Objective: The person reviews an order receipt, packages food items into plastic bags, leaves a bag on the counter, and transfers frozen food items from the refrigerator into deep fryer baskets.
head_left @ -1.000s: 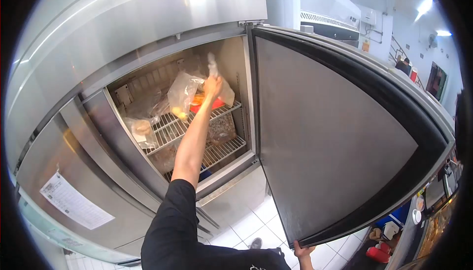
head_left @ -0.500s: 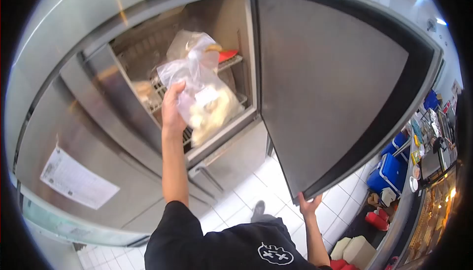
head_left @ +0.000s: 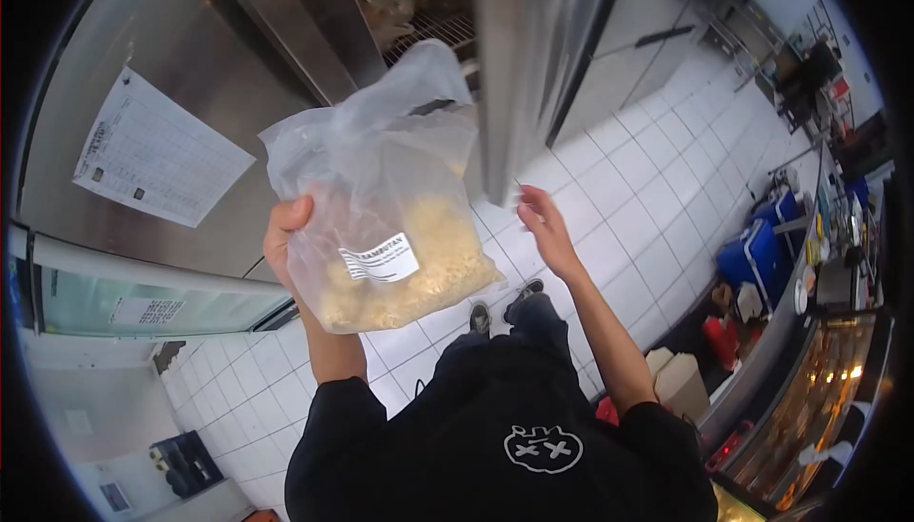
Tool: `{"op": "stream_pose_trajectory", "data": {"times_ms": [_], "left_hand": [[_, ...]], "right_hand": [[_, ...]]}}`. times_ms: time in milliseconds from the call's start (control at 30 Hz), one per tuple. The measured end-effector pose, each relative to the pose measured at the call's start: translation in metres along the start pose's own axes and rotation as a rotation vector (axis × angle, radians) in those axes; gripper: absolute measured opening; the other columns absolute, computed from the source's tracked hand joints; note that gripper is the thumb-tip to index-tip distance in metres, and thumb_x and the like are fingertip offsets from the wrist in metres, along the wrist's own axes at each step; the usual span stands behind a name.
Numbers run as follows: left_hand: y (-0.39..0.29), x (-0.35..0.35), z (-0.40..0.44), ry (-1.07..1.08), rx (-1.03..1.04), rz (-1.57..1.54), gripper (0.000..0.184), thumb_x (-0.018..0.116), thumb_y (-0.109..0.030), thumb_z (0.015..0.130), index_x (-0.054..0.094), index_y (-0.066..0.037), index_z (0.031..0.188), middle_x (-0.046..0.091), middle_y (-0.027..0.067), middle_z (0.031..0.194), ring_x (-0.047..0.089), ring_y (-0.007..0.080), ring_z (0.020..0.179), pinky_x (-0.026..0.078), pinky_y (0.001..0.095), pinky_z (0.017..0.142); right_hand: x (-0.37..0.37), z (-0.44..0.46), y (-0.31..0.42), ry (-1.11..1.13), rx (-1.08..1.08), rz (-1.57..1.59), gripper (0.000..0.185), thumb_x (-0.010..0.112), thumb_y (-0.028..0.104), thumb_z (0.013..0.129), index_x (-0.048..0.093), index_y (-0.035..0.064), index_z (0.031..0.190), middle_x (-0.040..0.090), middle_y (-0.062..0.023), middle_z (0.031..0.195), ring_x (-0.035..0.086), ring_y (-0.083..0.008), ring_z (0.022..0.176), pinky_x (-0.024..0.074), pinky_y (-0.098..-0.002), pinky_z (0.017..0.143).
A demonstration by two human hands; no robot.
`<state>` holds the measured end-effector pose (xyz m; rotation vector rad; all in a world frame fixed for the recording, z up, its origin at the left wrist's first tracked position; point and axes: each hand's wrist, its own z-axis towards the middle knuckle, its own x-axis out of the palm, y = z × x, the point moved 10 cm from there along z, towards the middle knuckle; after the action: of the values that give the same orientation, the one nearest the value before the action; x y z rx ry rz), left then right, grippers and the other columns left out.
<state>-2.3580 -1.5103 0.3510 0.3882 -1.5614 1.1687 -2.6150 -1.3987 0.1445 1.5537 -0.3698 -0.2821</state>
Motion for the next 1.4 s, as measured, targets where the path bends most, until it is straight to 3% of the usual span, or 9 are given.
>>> {"op": "stream_pose_trajectory", "data": {"times_ms": [100, 200, 267, 467, 567, 867, 1167, 1267, 1400], "left_hand": [[0.052, -0.002, -0.008, 0.066, -0.193, -0.073, 0.031, 0.059, -0.019, 0.086, 0.064, 0.003, 0.108, 0.070, 0.0143, 0.098, 0.069, 0.0264, 0.088, 0.057, 0.0382, 0.082], [0.114, 0.002, -0.003, 0.042, -0.375, 0.121, 0.031, 0.061, -0.021, 0.088, 0.065, 0.002, 0.109, 0.069, 0.0112, 0.099, 0.067, 0.0231, 0.089, 0.054, 0.0347, 0.082], [0.144, 0.016, 0.007, 0.006, -0.370, 0.458, 0.032, 0.063, -0.023, 0.091, 0.066, 0.002, 0.110, 0.069, 0.0081, 0.101, 0.065, 0.0183, 0.090, 0.052, 0.0318, 0.082], [0.286, 0.110, 0.007, 0.630, -0.354, 0.963, 0.041, 0.072, -0.025, 0.093, 0.063, 0.002, 0.122, 0.068, 0.0061, 0.109, 0.059, 0.0147, 0.113, 0.048, 0.0319, 0.096], [0.399, 0.134, -0.035, 0.927, -0.732, 1.109, 0.049, 0.079, -0.019, 0.088, 0.060, 0.002, 0.128, 0.068, 0.0074, 0.114, 0.059, 0.0156, 0.113, 0.048, 0.0334, 0.098], [0.594, 0.213, -0.118, 1.212, -0.995, 0.735, 0.045, 0.082, -0.015, 0.084, 0.063, 0.000, 0.121, 0.069, 0.0094, 0.113, 0.064, 0.0182, 0.105, 0.050, 0.0329, 0.093], [0.604, 0.213, -0.142, 1.766, -1.514, 0.417, 0.028, 0.071, -0.015, 0.090, 0.068, 0.002, 0.113, 0.071, 0.0079, 0.103, 0.065, 0.0154, 0.097, 0.050, 0.0307, 0.086], [0.557, 0.198, -0.187, 2.343, -1.441, 0.395, 0.028, 0.066, -0.012, 0.092, 0.067, 0.004, 0.114, 0.071, 0.0076, 0.102, 0.065, 0.0141, 0.093, 0.051, 0.0293, 0.082], [0.451, 0.176, -0.225, 2.304, -1.868, 0.038, 0.031, 0.066, -0.018, 0.096, 0.067, 0.003, 0.118, 0.072, 0.0071, 0.105, 0.066, 0.0120, 0.093, 0.053, 0.0293, 0.082]], "right_hand": [[0.079, -0.061, 0.079, 0.536, 0.236, 0.995, 0.073, 0.071, 0.038, 0.092, 0.041, -0.0003, 0.146, 0.050, -0.0165, 0.141, 0.052, -0.0253, 0.128, 0.0437, -0.0394, 0.104], [0.052, -0.077, 0.107, 0.484, -0.003, 0.558, 0.073, 0.073, 0.032, 0.091, 0.039, -0.0018, 0.146, 0.054, -0.0139, 0.139, 0.055, -0.0207, 0.124, 0.0446, -0.0365, 0.104], [0.013, -0.081, 0.110, 0.346, -0.001, 0.383, 0.064, 0.074, 0.026, 0.089, 0.047, -0.0028, 0.140, 0.062, -0.0111, 0.128, 0.060, -0.0179, 0.116, 0.0480, -0.0348, 0.100], [-0.152, -0.149, 0.096, -0.136, -0.046, 0.400, 0.049, 0.073, 0.024, 0.091, 0.058, -0.0016, 0.130, 0.067, -0.0091, 0.119, 0.064, -0.0159, 0.107, 0.0510, -0.0320, 0.094], [-0.238, -0.210, 0.094, -0.390, -0.088, 0.402, 0.042, 0.071, 0.023, 0.093, 0.062, -0.0011, 0.125, 0.069, -0.0081, 0.115, 0.065, -0.0143, 0.103, 0.0516, -0.0309, 0.091], [-0.353, -0.384, 0.116, -0.969, -0.019, 0.128, 0.037, 0.074, 0.025, 0.092, 0.068, 0.0009, 0.120, 0.070, -0.0048, 0.109, 0.064, -0.0112, 0.099, 0.0501, -0.0289, 0.087], [-0.220, -0.394, 0.165, -1.853, 0.148, -0.277, 0.063, 0.088, 0.029, 0.073, 0.063, -0.0010, 0.123, 0.071, -0.0095, 0.113, 0.064, -0.0139, 0.104, 0.0501, -0.0307, 0.092], [-0.128, -0.401, 0.135, -2.151, 0.162, 0.094, 0.059, 0.088, 0.028, 0.074, 0.065, -0.0025, 0.119, 0.072, -0.0101, 0.111, 0.066, -0.0142, 0.100, 0.0518, -0.0310, 0.089], [0.014, -0.384, 0.153, -2.513, -0.051, 0.025, 0.040, 0.082, 0.022, 0.082, 0.070, -0.0010, 0.113, 0.073, -0.0071, 0.101, 0.067, -0.0137, 0.092, 0.0532, -0.0310, 0.083]]}}
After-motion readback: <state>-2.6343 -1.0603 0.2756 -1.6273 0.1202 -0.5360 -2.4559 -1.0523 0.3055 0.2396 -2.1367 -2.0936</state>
